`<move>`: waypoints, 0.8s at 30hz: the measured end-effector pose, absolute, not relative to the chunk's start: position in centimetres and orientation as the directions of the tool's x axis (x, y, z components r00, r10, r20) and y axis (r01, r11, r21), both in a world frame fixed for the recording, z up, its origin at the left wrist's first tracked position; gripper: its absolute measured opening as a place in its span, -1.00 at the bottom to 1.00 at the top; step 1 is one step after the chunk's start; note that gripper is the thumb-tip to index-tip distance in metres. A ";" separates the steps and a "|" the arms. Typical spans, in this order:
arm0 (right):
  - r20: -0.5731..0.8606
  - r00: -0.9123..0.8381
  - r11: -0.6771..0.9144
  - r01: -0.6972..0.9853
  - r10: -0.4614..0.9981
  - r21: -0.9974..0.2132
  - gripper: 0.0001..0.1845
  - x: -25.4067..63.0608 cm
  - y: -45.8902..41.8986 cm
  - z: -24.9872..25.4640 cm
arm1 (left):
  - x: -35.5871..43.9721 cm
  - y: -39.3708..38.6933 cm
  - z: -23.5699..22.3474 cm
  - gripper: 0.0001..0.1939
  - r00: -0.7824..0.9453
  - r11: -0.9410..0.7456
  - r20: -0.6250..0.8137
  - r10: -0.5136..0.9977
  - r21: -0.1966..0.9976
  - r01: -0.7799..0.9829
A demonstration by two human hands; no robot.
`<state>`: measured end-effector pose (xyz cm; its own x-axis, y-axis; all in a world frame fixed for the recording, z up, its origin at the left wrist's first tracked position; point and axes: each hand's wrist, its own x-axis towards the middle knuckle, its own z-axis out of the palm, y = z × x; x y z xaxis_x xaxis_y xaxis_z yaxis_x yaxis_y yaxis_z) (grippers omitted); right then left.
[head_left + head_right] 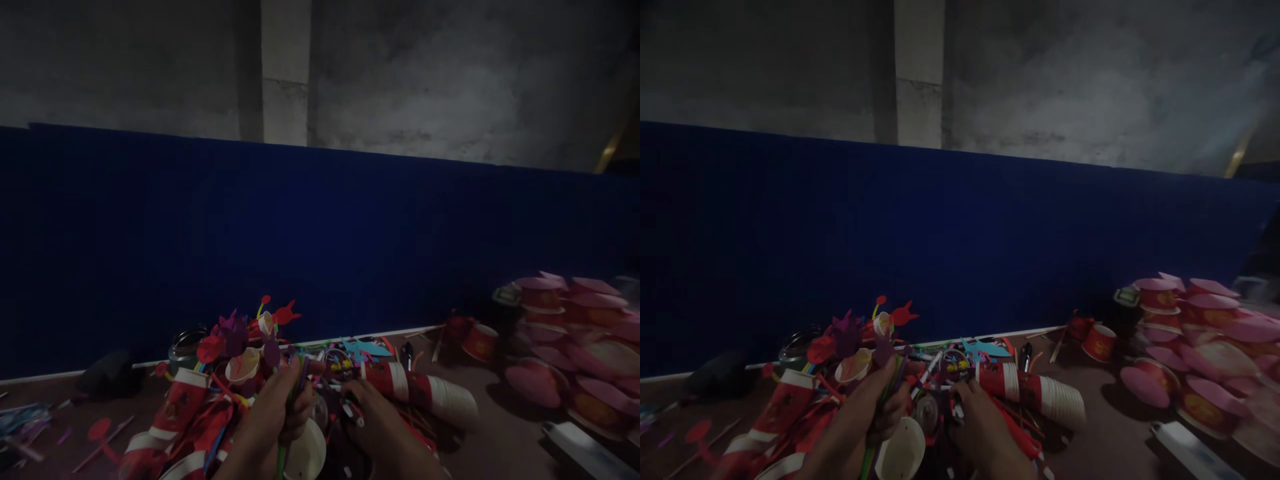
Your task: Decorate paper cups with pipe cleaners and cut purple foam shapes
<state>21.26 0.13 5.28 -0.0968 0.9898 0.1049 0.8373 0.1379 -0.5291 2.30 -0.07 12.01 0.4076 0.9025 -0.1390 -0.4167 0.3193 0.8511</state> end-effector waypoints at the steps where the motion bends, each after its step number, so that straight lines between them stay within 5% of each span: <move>1: 0.112 -0.096 0.141 0.839 0.989 -0.526 -0.62 21.3 0.3 5.2 | 2.2 0.2 11.8 -0.57 0.399 0.304 -0.127 0.908 0.854 -0.422; 6: 0.055 0.017 0.006 0.918 0.998 -0.396 -0.64 21.8 1.0 4.0 | 1.8 1.3 10.8 -0.41 0.451 0.299 -0.072 0.890 0.839 -0.455; 11: 0.001 0.027 -0.026 0.962 1.000 -0.272 -0.52 22.0 1.1 2.4 | 1.8 1.3 11.2 -0.53 0.475 0.366 -0.120 0.872 0.803 -0.470; 17: 0.028 -0.053 0.059 0.943 0.998 -0.328 -0.62 22.3 1.1 1.7 | 2.1 2.5 10.2 -0.54 0.665 0.529 -0.135 0.735 0.728 -0.436; 20: 0.115 -0.071 0.117 0.884 0.991 -0.454 -0.75 22.2 1.4 3.1 | 2.6 2.4 9.6 -0.51 0.695 0.528 -0.144 0.705 0.761 -0.378; 22: 0.212 -0.010 0.138 0.787 0.977 -0.601 -0.81 21.6 1.7 5.0 | 3.1 1.9 9.6 -0.54 0.612 0.468 -0.152 0.776 0.789 -0.397; 24: 0.247 -0.016 0.183 0.716 0.969 -0.674 -0.64 20.4 1.8 7.2 | 3.8 1.3 9.7 -0.62 0.425 0.350 -0.141 0.894 0.810 -0.470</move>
